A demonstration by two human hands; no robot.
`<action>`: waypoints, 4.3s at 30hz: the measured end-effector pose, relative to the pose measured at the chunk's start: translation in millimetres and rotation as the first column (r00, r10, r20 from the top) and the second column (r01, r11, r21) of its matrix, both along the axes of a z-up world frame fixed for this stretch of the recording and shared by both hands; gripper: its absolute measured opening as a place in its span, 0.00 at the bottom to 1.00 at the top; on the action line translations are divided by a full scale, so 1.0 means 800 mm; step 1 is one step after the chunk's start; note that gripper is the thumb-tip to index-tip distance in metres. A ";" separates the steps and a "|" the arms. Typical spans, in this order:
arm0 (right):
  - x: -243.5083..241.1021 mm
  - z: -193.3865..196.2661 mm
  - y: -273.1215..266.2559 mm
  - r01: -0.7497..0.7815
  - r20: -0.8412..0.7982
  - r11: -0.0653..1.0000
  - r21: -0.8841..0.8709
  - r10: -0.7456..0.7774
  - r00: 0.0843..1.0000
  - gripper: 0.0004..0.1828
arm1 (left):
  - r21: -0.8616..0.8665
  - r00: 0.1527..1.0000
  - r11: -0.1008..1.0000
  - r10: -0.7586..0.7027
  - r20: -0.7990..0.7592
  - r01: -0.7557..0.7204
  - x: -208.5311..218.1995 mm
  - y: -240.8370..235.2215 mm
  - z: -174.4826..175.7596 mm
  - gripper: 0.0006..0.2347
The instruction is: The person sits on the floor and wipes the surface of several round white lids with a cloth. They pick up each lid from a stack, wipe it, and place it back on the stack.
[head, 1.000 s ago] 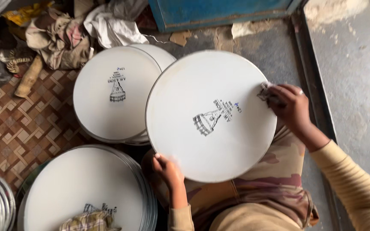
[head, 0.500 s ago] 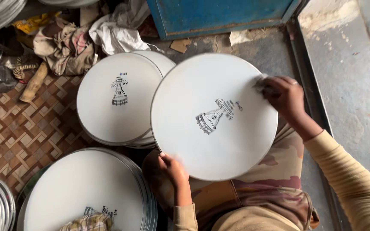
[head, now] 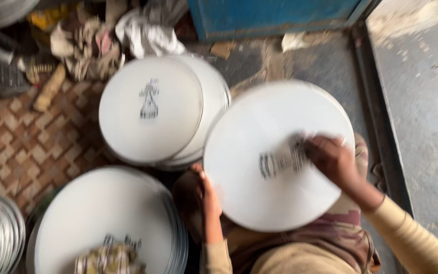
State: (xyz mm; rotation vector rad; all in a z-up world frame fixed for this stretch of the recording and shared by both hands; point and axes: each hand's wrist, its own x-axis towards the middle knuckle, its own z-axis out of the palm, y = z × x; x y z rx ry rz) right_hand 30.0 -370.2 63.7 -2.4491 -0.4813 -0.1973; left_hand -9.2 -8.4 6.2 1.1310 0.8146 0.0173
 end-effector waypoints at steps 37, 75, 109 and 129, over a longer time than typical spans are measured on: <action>0.008 -0.035 0.112 -0.464 0.240 0.773 -0.433 0.595 0.767 0.15 | 0.778 0.937 0.628 -0.286 0.202 0.024 0.018 0.015 -0.056 0.19; -0.036 0.002 0.068 -0.249 0.182 0.926 -0.283 0.307 0.934 0.25 | 0.450 0.913 0.893 -0.182 0.365 -0.001 0.023 0.024 -0.045 0.19; -0.112 0.037 0.001 0.408 0.030 0.838 0.363 -0.448 0.893 0.20 | 0.930 0.996 -0.367 0.080 0.028 0.003 0.055 0.092 0.029 0.28; -0.076 0.012 0.145 -0.551 0.325 0.745 -0.376 0.663 0.674 0.22 | 0.847 0.908 0.513 -0.275 0.315 -0.139 0.018 0.015 0.022 0.10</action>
